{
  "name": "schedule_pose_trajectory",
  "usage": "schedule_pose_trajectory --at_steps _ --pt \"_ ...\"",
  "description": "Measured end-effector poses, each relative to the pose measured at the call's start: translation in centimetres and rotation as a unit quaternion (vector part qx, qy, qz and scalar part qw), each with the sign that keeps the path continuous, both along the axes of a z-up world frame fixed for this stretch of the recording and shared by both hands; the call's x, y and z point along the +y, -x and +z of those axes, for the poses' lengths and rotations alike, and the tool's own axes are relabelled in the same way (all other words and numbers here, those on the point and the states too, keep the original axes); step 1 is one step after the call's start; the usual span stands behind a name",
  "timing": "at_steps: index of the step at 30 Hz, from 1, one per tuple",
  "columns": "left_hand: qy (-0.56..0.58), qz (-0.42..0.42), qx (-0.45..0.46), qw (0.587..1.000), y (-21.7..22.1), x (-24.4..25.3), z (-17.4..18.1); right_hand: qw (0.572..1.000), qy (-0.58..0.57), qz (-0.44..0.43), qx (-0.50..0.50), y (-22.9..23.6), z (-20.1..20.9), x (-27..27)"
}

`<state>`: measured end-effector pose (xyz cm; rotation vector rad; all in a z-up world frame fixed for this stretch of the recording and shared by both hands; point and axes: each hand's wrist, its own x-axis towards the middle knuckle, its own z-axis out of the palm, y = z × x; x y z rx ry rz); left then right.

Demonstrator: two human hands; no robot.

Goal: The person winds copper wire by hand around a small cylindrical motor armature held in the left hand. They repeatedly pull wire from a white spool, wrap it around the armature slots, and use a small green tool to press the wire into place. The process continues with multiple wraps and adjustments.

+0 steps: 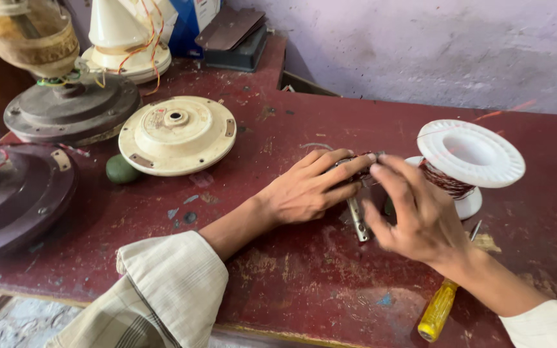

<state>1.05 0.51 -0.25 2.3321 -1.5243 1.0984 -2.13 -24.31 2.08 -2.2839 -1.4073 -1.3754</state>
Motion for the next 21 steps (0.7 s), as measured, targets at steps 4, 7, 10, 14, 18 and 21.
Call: schedule_pose_trajectory --at_steps 4,7,10,14,18,21 --pt "0.006 -0.014 -0.027 1.0 -0.2 0.4 0.0 0.998 -0.023 -0.004 0.058 -0.2 0.4 -0.2" --pt "0.081 -0.055 0.016 0.995 0.0 0.4 -0.4 0.995 -0.021 0.01 0.093 0.3 -0.2 -0.6" --pt "0.193 -0.06 0.118 0.972 0.2 0.2 -0.5 0.992 -0.011 0.033 0.124 0.4 -0.6 -0.6" --pt "0.213 -0.018 0.182 0.96 0.3 -0.1 -0.1 0.982 0.002 0.061 0.18 0.6 -0.7 -0.7" --pt "0.215 -0.045 0.174 0.96 0.8 0.0 0.5 0.977 0.002 0.082 0.194 1.0 -0.5 -0.3" --pt "0.215 -0.028 0.196 0.956 1.0 -0.1 0.8 0.977 -0.001 0.096 0.193 1.0 -0.3 -0.2"
